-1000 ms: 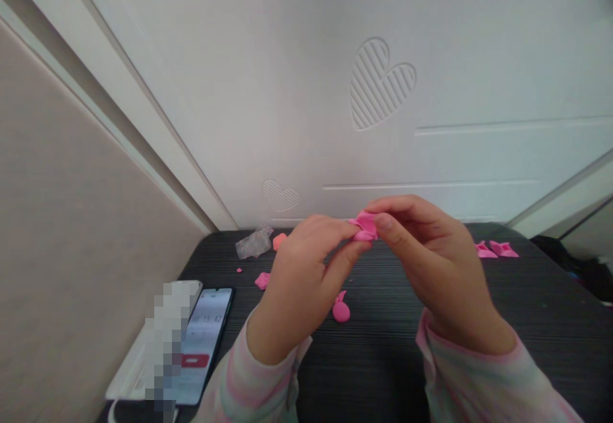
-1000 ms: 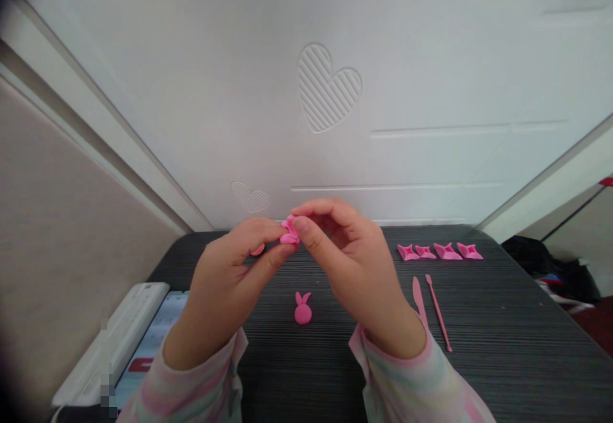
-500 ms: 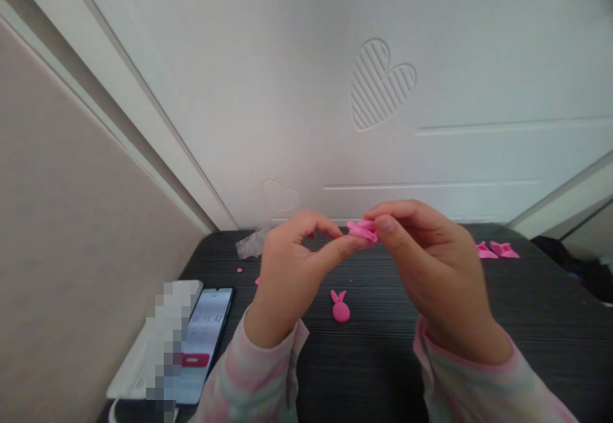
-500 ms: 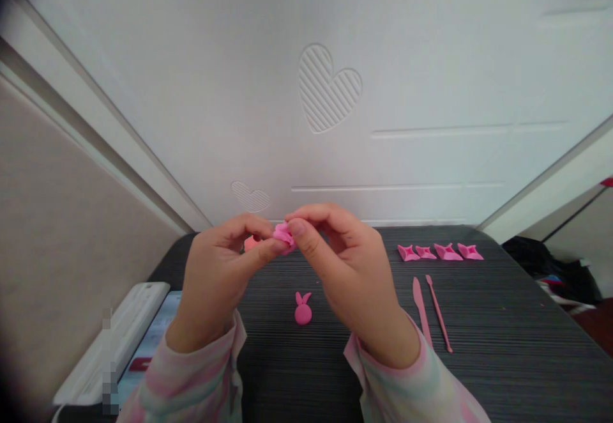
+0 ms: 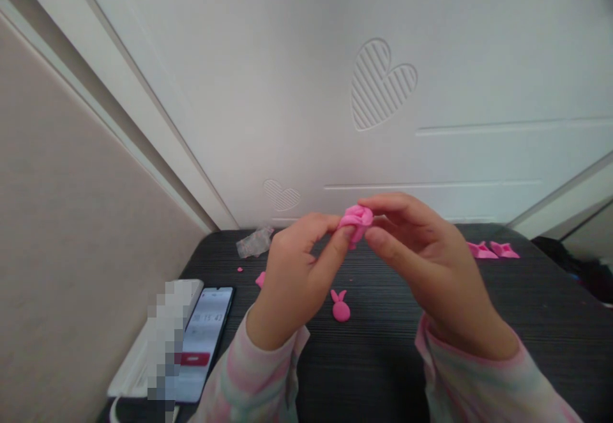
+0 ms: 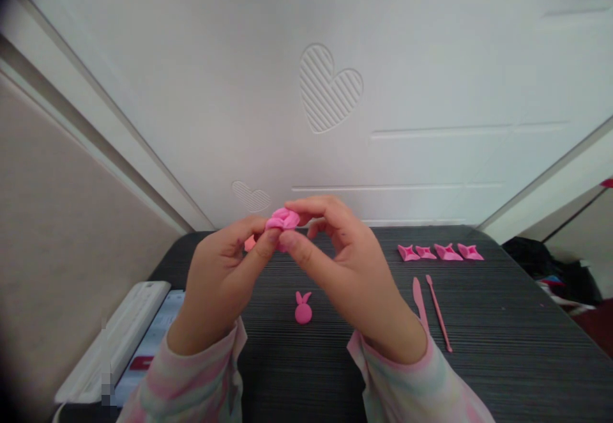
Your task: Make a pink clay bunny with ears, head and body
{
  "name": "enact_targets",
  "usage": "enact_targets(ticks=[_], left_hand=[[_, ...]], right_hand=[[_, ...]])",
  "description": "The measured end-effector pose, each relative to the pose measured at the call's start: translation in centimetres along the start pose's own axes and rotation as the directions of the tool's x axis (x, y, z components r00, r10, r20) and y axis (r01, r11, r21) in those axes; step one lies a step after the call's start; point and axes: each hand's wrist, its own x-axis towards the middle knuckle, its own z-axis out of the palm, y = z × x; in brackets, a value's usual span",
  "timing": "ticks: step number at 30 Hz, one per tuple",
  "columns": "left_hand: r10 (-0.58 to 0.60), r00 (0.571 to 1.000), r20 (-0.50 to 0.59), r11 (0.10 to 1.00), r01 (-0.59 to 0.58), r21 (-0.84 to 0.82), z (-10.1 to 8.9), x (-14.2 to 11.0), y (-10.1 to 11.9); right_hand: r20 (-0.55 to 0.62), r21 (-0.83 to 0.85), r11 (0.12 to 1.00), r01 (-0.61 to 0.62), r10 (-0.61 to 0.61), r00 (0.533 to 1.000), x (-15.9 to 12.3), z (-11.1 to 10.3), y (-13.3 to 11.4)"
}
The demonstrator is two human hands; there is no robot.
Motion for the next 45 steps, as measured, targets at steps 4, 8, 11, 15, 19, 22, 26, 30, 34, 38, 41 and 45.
enact_targets(ticks=[4, 8, 11, 15, 19, 22, 26, 30, 34, 38, 41, 45], left_hand=[[-0.098, 0.995, 0.031, 0.967, 0.103, -0.232, -0.1, -0.2, -0.1], [-0.157, 0.986, 0.057, 0.930, 0.167, -0.329, -0.3, -0.3, -0.4], [-0.170, 0.984, 0.054, 0.935, 0.179, -0.307, -0.5, -0.3, -0.5], [-0.180, 0.978, 0.102, 0.939, 0.202, -0.280, -0.5, -0.1, -0.2], [-0.180, 0.983, 0.040, 0.930, 0.183, -0.317, -0.2, 0.1, 0.0], [-0.156, 0.987, 0.021, 0.938, 0.155, -0.309, -0.2, 0.0, 0.1], [-0.139, 0.990, 0.030, 0.958, 0.143, -0.249, -0.5, -0.1, 0.1], [-0.145, 0.989, -0.023, 0.965, 0.136, -0.225, -0.6, 0.0, 0.0], [-0.183, 0.978, -0.099, 0.963, 0.158, -0.218, -0.5, 0.1, -0.1], [-0.201, 0.979, -0.027, 0.942, 0.185, -0.281, -0.3, 0.1, -0.4], [-0.209, 0.973, 0.097, 0.857, 0.230, -0.461, 0.2, 0.2, -0.6], [-0.327, 0.933, 0.149, 0.500, 0.305, -0.811, 0.9, 0.7, -0.2]], right_hand=[[0.107, -0.135, 0.990, 0.051, -0.036, 0.994, -0.1, -0.4, 0.0], [0.067, -0.271, 0.952, 0.143, -0.130, 0.989, 0.1, -0.3, 0.1], [0.047, -0.336, 0.923, 0.186, -0.181, 0.982, 0.0, -0.1, -0.1], [0.025, -0.335, 0.918, 0.210, -0.214, 0.977, -0.1, 0.1, -0.3], [0.012, -0.336, 0.924, 0.181, -0.188, 0.982, -0.2, 0.1, -0.4], [0.030, -0.348, 0.925, 0.150, -0.148, 0.988, -0.3, 0.1, -0.4], [0.061, -0.355, 0.924, 0.140, -0.126, 0.990, -0.2, 0.0, -0.6], [0.113, -0.358, 0.924, 0.133, -0.099, 0.989, 0.0, 0.0, -0.5], [0.001, -0.303, 0.949, 0.091, -0.095, 0.995, -0.1, 0.0, -0.1], [-0.042, -0.201, 0.971, 0.126, -0.137, 0.990, -0.2, 0.1, 0.1], [-0.034, -0.240, 0.959, 0.153, -0.166, 0.986, -0.4, 0.1, 0.0], [-0.078, -0.287, 0.944, 0.162, -0.191, 0.978, -0.7, 1.1, -0.1]])
